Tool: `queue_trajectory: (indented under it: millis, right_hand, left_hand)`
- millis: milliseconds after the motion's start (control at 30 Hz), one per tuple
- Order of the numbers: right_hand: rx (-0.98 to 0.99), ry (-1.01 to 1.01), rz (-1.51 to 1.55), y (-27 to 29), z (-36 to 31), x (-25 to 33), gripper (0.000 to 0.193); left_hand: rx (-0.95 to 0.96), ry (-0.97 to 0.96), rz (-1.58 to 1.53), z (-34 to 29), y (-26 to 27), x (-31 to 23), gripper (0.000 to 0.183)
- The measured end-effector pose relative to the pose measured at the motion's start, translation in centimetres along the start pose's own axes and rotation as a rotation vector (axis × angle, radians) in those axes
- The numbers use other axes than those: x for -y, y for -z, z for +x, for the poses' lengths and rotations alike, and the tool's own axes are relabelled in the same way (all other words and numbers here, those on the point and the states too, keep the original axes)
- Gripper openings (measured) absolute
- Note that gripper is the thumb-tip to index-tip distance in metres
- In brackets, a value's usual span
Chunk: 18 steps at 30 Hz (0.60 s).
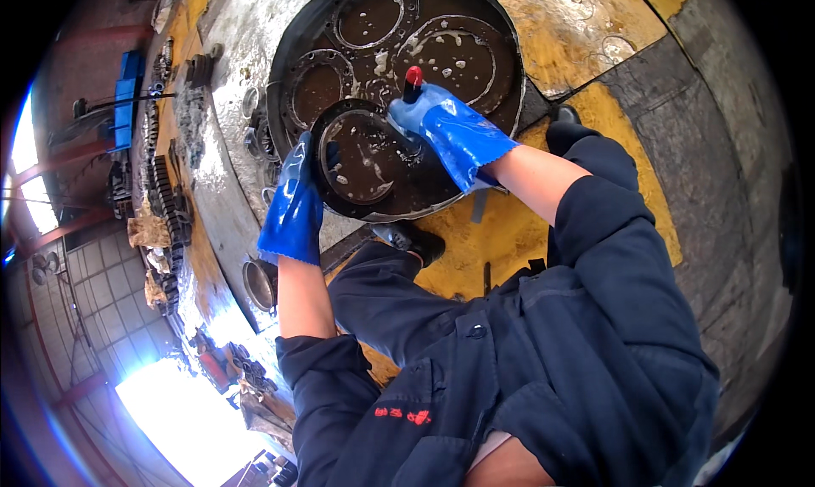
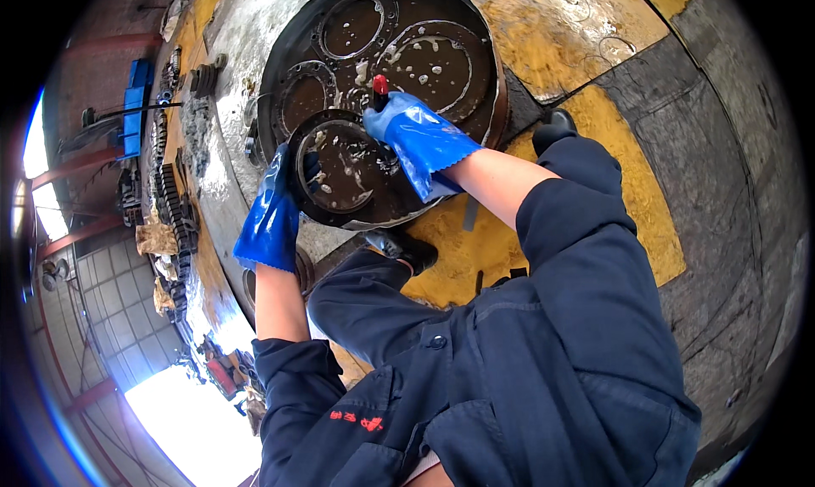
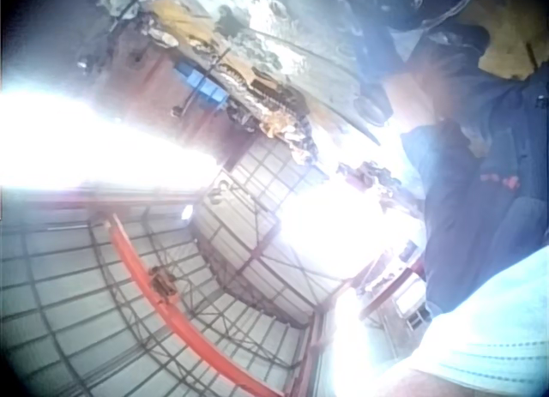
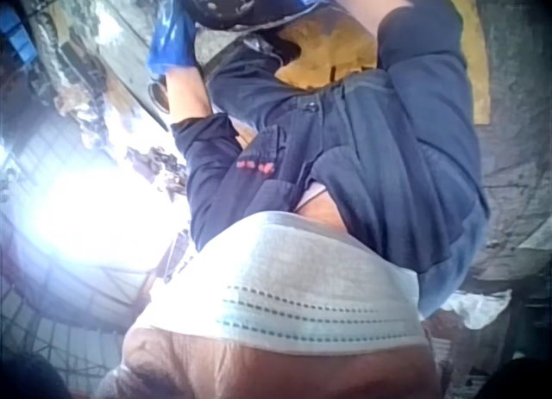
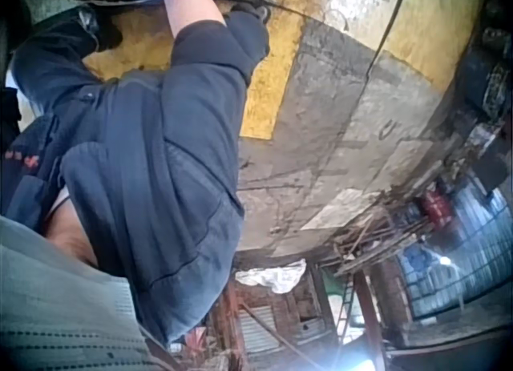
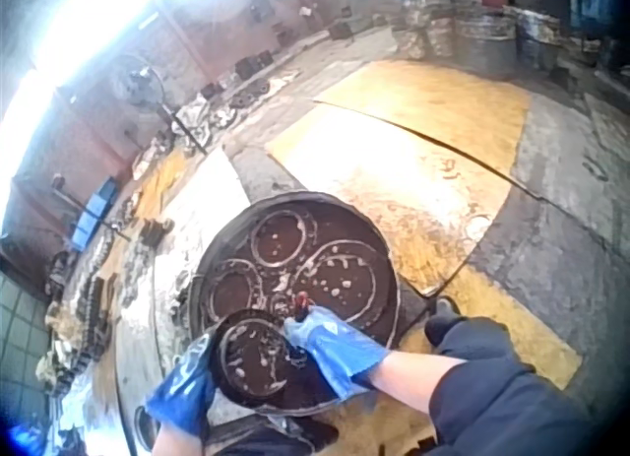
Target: The person cleans mechanical rings and components using a brush inside a basin of dark fluid, then removes them and places them onto the workshop floor.
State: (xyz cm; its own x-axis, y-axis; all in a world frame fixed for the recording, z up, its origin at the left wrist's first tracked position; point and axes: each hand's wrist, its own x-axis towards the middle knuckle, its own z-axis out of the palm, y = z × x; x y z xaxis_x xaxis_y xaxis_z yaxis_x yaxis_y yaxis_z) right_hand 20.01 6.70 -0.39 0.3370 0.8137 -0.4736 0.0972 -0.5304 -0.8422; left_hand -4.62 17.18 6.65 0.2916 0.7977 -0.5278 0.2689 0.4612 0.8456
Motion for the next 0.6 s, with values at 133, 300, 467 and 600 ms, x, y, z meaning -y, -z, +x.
queue_trajectory:
  millis: [133,300,467,600]
  right_hand:
    - [0.036,0.070,0.259,0.8,-3.5,3.4,0.042]
    - [0.050,0.272,0.193,-2.0,-1.9,2.0,0.039]
    - [-0.063,0.217,0.252,-1.4,-2.9,2.8,0.033]
    - [-0.058,0.423,0.364,-2.2,-3.1,3.3,0.032]
  left_hand:
    - [-0.011,-0.017,0.018,-0.9,0.7,0.2,0.060]
    - [0.014,-0.040,0.036,-0.9,-0.9,-0.2,0.061]
    - [-0.093,0.036,0.051,-0.2,-0.7,-0.3,0.059]
    - [-0.017,0.000,0.029,0.0,-0.3,-0.1,0.057]
